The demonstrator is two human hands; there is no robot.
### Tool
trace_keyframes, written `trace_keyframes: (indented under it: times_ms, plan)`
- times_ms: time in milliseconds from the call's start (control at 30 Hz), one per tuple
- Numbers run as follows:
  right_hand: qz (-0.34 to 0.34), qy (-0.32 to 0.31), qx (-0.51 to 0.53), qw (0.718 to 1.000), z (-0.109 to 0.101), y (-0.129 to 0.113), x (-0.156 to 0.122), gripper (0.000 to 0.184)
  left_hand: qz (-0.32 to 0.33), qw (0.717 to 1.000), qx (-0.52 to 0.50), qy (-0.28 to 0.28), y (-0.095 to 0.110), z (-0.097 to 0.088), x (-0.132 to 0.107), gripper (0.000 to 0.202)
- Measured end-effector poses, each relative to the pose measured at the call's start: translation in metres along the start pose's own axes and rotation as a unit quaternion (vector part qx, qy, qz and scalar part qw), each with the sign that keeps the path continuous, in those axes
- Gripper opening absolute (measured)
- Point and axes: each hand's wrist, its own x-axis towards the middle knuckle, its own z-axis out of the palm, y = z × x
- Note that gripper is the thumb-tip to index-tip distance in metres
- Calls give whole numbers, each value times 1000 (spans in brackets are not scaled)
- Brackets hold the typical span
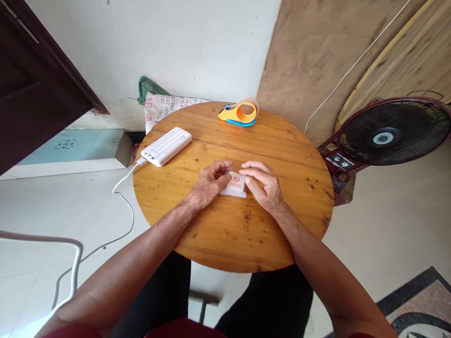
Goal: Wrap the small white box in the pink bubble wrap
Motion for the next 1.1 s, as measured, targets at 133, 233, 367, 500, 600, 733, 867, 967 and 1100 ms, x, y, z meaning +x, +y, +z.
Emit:
trace_keyframes:
  times_ms: [133, 233, 367, 500, 600, 733, 867, 967, 1100]
  plan:
    - [-13, 16, -5, 1000, 3, 2, -1, 20, 10, 1000, 9, -2, 0, -1, 0, 51]
    - [-12, 27, -15, 999, 7, 2, -1, 19, 15, 1000, 10, -4, -1, -1, 1, 50]
    - [-5, 39, -28, 999, 10, 1, 1, 11, 15, 1000, 15, -7, -1, 0, 0, 49]
    - [-9, 48, -33, 998, 11, -1, 2, 7, -2, 1000, 24, -11, 0, 1, -2, 42]
    - [-5, 46, -32, 998, 11, -1, 2, 7, -10, 1000, 27, -13, 2, 1, -2, 40]
    - [2, 49, -41, 998, 11, -1, 3, 9, -7, 999, 34, -15, 4, 2, -2, 39]
    - [-3, 49, -44, 998, 11, 0, 4, 12, -8, 999, 33, -17, 5, 2, -2, 37]
    - [-4, 42, -45, 998, 11, -1, 5, 13, -12, 999, 31, -14, 5, 2, -2, 35]
    - [-5, 31, -42, 999, 10, -3, 5, 13, -16, 999, 26, -16, 4, 1, -1, 35]
